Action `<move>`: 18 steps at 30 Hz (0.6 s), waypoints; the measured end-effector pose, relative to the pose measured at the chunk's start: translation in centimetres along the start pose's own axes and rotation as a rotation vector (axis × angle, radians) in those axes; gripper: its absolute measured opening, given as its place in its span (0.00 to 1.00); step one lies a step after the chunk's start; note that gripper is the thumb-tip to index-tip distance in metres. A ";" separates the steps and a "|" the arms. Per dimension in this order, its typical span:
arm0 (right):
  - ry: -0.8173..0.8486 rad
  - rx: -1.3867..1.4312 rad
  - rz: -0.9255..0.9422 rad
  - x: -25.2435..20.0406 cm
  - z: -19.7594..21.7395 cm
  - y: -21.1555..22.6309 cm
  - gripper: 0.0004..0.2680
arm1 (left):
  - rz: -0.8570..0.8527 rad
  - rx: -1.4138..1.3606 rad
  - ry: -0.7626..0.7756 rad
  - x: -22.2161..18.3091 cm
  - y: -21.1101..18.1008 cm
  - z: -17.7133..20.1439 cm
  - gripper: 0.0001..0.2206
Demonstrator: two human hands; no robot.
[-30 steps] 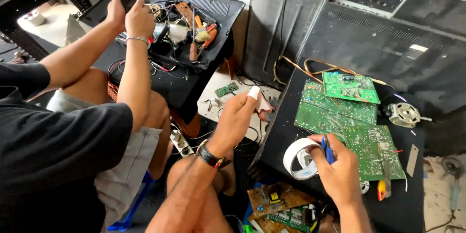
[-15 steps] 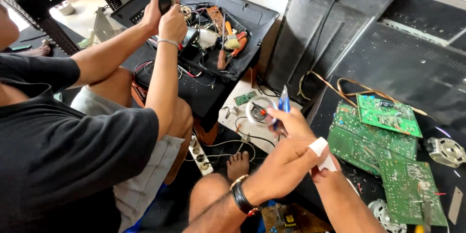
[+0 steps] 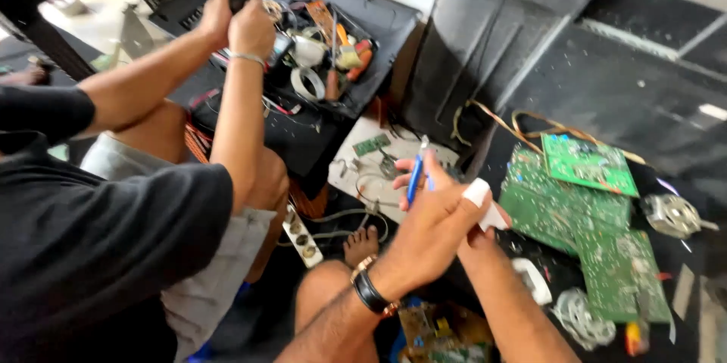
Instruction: The person is repairing electronic components by stripping wires, applying tape, and organizing circuit boards.
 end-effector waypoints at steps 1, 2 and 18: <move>-0.047 -0.055 0.063 -2.1 2.7 -0.8 0.24 | -0.029 0.074 -0.062 -0.2 -1.2 -0.1 0.18; -0.102 -0.110 0.143 -4.1 5.5 -1.0 0.23 | -0.074 0.155 -0.106 0.1 -2.5 -0.2 0.20; -1.013 -1.525 0.491 -21.7 31.1 -3.7 0.18 | 0.105 0.629 0.313 2.8 6.9 -9.5 0.19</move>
Point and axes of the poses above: each hand's wrist, its own x-axis towards the middle knuckle, its own z-axis out of the back of the hand, y = z × x, the point moved 3 cm from there along x, towards the middle knuckle
